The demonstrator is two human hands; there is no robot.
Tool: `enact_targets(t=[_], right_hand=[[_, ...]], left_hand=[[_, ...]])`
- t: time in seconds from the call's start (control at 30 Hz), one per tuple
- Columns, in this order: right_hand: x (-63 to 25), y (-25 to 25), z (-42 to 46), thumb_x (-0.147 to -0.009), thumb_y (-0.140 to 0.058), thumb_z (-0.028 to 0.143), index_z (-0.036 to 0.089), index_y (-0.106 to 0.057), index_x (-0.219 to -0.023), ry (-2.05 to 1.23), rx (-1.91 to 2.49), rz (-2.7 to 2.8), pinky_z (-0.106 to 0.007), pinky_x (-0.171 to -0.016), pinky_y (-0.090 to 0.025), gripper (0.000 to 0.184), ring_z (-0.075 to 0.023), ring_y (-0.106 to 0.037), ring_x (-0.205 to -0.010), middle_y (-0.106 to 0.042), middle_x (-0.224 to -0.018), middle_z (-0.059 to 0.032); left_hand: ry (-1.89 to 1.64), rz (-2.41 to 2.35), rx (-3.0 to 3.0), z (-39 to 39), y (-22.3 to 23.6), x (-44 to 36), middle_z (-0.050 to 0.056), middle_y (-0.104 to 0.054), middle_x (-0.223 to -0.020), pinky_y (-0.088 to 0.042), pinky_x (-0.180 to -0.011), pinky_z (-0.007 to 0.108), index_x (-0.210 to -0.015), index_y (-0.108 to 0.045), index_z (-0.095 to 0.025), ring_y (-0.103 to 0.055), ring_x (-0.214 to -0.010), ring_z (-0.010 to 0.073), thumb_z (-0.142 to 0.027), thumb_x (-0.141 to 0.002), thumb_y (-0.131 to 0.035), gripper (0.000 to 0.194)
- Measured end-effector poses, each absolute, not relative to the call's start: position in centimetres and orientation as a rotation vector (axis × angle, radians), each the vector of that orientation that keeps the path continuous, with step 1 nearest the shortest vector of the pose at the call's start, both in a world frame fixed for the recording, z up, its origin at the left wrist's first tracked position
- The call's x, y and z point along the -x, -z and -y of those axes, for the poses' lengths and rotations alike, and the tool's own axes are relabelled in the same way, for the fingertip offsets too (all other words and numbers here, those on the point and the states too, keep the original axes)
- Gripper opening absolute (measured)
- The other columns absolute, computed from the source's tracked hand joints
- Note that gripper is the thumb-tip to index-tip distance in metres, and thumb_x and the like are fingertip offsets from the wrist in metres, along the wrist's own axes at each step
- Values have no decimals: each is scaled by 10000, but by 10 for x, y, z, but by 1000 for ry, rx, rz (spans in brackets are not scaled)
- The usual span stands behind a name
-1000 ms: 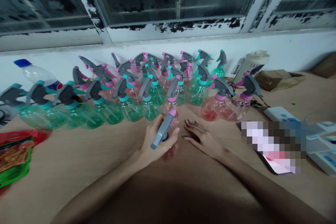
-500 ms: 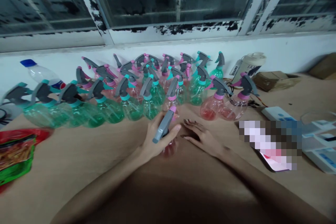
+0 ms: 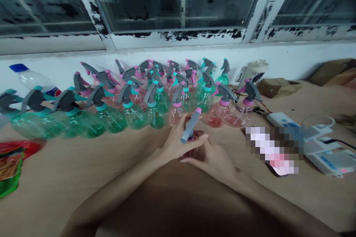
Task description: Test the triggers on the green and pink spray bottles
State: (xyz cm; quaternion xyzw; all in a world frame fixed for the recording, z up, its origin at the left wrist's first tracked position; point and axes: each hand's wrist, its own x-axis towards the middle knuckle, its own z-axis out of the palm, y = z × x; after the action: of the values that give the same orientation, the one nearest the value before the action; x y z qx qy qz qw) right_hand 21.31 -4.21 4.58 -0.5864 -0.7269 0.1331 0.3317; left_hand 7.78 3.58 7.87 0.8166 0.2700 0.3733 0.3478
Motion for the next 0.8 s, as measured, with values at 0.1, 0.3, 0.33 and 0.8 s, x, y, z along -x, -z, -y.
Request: enact_targets(t=[0.1, 0.3, 0.33, 0.8], right_hand=[[-211, -42, 37, -747, -607, 588, 153, -482, -1157, -268, 1534, 1853, -433, -764, -522, 611, -299, -597, -974, -610, -1069, -138], [-228, -38, 23, -817, -557, 519, 137, -494, -1131, -59, 1544, 1881, -454, -847, -483, 499, -297, -525, -1047, -561, -1100, -155], [-233, -37, 19, -822, -548, 516, 129, -497, -1129, 0, 1580, 1879, -465, -844, -480, 496, -310, -517, -1056, -557, -1094, -165], [-244, -54, -40, -792, -576, 523, 140, -491, -1158, 154, 2070, 1740, -400, -596, -489, 536, -332, -650, -841, -595, -1120, -160]], left_hand=[[-888, -693, -2125, -39, -83, -82, 74, -533, -1240, -428, -936, 460, -1265, -374, -276, -533, -1116, 284, -327, -749, -683, 604], [-872, -764, -2152, -42, -76, -64, 113, -459, -1308, -381, -998, 479, -1349, -272, -228, -474, -1187, 295, -336, -714, -726, 788], [-880, -775, -2150, -40, -72, -58, 113, -457, -1311, -367, -1016, 471, -1351, -269, -222, -460, -1204, 286, -327, -718, -724, 786], [-771, -1066, -2027, 18, -8, 8, 15, -604, -1068, -475, -872, 389, -1106, -485, -272, -584, -976, 186, -192, -817, -557, 308]])
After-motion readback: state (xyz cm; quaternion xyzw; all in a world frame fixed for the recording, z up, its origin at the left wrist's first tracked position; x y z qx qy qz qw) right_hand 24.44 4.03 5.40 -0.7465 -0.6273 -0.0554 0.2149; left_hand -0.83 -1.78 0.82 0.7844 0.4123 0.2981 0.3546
